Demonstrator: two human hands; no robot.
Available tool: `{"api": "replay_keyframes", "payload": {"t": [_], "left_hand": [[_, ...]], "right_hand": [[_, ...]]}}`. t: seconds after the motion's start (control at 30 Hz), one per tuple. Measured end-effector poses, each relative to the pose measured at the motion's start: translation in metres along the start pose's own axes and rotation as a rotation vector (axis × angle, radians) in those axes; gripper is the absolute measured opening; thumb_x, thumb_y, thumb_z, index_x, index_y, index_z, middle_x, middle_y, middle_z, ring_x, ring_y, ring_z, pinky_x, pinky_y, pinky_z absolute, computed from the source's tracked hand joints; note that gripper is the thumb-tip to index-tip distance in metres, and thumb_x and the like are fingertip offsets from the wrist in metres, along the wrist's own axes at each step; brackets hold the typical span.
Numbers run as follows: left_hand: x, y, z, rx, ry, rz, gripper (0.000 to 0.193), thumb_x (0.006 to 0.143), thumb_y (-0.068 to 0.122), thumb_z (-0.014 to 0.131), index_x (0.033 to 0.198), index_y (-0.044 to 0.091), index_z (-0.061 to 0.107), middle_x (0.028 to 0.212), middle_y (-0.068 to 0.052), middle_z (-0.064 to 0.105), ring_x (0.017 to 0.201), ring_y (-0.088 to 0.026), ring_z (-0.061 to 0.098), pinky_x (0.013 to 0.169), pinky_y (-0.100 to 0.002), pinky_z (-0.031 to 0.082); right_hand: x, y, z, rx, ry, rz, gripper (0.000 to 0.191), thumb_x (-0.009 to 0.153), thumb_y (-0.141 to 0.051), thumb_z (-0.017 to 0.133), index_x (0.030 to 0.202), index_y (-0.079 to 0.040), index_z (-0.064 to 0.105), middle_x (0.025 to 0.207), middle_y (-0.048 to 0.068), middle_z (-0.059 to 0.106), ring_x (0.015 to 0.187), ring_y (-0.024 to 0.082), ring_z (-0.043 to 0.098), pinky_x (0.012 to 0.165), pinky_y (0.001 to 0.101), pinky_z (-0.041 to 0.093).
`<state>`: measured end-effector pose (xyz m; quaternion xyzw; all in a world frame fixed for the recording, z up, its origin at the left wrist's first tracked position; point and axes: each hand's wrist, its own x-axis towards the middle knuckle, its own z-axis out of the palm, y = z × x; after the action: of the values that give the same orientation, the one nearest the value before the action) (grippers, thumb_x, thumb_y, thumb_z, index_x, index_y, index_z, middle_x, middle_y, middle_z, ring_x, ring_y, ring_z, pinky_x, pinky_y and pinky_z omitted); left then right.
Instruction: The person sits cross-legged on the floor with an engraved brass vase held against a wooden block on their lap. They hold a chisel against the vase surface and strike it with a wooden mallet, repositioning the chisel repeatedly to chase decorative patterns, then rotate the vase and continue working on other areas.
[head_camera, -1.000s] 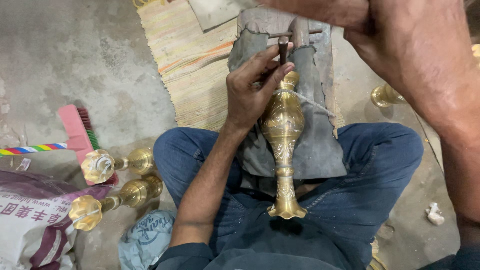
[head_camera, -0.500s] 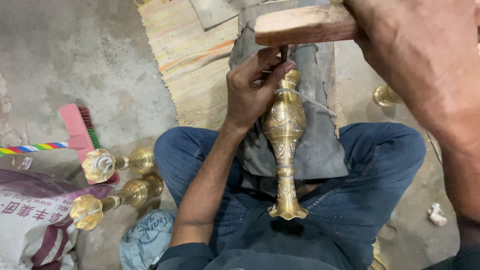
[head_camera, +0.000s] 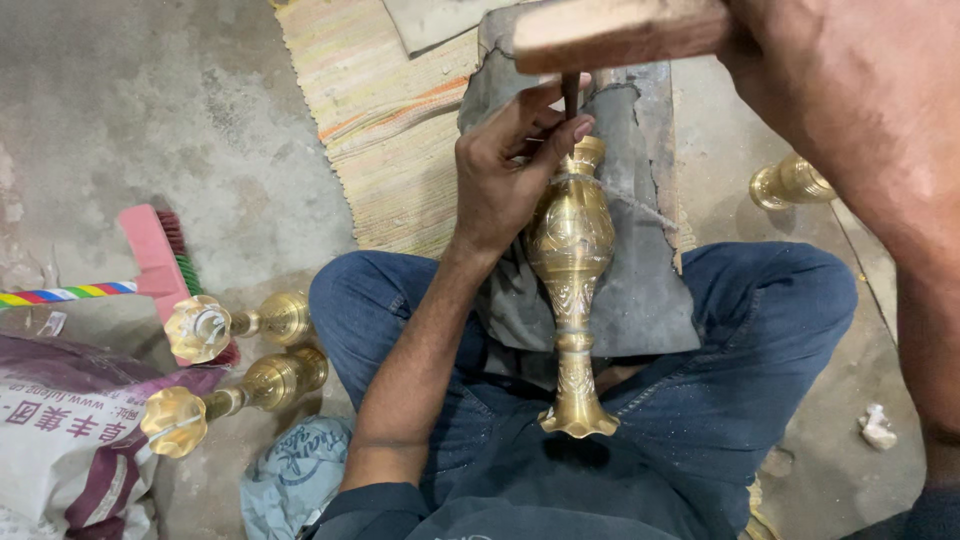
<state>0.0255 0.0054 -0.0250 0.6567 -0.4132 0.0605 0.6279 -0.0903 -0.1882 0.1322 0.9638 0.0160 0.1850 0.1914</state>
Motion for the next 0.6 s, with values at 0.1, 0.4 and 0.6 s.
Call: {"api": "replay_keyframes", "payload": {"t": [0.1,0.4,0.6], "left_hand": [[0.001,0.003,0.0,0.003,0.015,-0.058,0.032,0.101,0.018,0.077,0.131,0.013,0.068,0.098,-0.003,0.079,0.088,-0.011,0.08,0.076,-0.027,0.071],[-0.001,0.007,-0.003,-0.08,0.014,0.068,0.036,0.106,0.018,0.074,0.14,0.019,0.061,0.127,-0.007,0.075,0.097,-0.011,0.078,0.082,-0.025,0.07],[-0.001,0.009,-0.003,0.001,-0.004,-0.069,0.036,0.102,0.016,0.077,0.137,0.015,0.067,0.108,-0.006,0.08,0.089,-0.013,0.078,0.074,-0.029,0.067]], "right_hand": [[-0.001,-0.001,-0.001,-0.062,0.073,-0.067,0.012,0.099,-0.021,0.076,0.104,-0.011,0.072,0.08,0.006,0.07,0.07,0.019,0.068,0.064,0.0303,0.054],[0.0,0.008,0.014,0.122,0.195,-0.087,0.015,0.092,-0.013,0.074,0.102,-0.005,0.065,0.084,0.01,0.066,0.076,0.025,0.067,0.072,0.0334,0.053],[0.003,0.012,0.007,0.225,0.229,-0.124,0.022,0.092,-0.01,0.079,0.106,-0.002,0.063,0.092,0.014,0.065,0.086,0.031,0.067,0.078,0.0398,0.052]]}}
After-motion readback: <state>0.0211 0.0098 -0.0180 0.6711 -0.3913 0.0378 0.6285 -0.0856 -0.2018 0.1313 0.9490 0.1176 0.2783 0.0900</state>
